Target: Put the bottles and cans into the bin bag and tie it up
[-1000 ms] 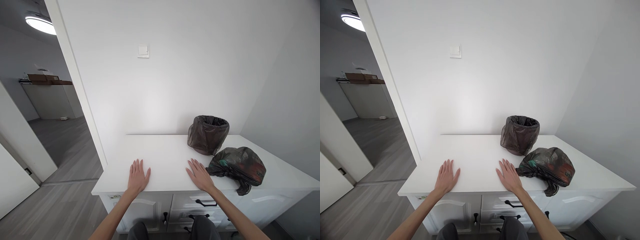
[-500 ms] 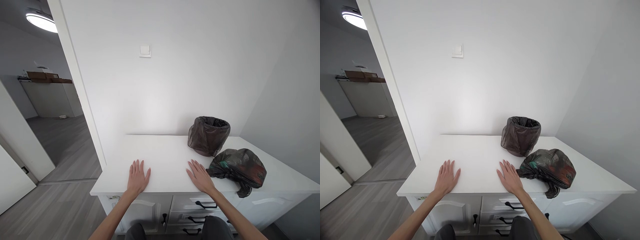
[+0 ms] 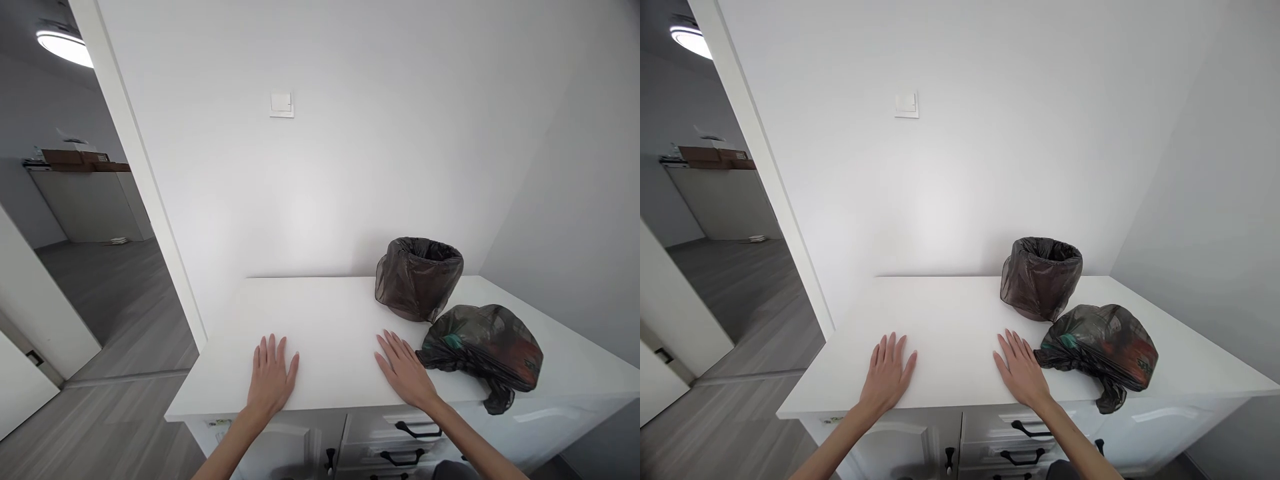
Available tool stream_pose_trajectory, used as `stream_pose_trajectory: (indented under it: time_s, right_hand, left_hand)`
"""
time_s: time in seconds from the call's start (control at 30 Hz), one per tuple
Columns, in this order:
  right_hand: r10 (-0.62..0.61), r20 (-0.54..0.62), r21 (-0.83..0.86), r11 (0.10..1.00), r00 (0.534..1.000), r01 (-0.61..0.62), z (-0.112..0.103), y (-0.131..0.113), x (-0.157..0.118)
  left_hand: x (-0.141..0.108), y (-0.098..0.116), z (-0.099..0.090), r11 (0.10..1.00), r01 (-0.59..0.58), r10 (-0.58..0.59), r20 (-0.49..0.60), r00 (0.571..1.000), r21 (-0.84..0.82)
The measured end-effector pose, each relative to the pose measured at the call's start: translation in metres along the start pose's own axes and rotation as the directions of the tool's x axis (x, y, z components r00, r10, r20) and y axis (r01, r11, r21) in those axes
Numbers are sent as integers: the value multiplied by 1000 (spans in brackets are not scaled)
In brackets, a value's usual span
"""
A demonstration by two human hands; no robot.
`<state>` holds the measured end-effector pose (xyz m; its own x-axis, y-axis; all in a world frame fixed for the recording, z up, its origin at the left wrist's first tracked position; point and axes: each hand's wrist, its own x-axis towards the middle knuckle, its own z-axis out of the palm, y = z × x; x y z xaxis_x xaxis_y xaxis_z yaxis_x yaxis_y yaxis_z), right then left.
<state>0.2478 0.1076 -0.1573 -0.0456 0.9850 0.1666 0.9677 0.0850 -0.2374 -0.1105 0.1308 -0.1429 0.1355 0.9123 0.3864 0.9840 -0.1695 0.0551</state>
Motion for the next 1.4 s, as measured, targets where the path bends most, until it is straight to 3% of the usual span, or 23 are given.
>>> stream_pose_trajectory:
  time_s: [0.43, 0.7, 1.2, 1.4]
  right_hand:
    - [-44, -116, -8, 999, 992, 43, 15, 7, -5]
    - [-44, -110, 8, 999, 993, 45, 22, 17, 0]
    - [-34, -112, 54, 998, 993, 40, 10, 12, 3]
    - [-21, -163, 100, 994, 986, 38, 3, 6, 3]
  left_hand:
    - [1, -3, 3, 998, -52, 52, 7, 999, 20]
    - [3, -3, 6, 999, -40, 40, 14, 999, -4]
    - [10, -5, 7, 999, -36, 36, -23, 999, -7]
    - [12, -3, -5, 999, -21, 20, -13, 1000, -47]
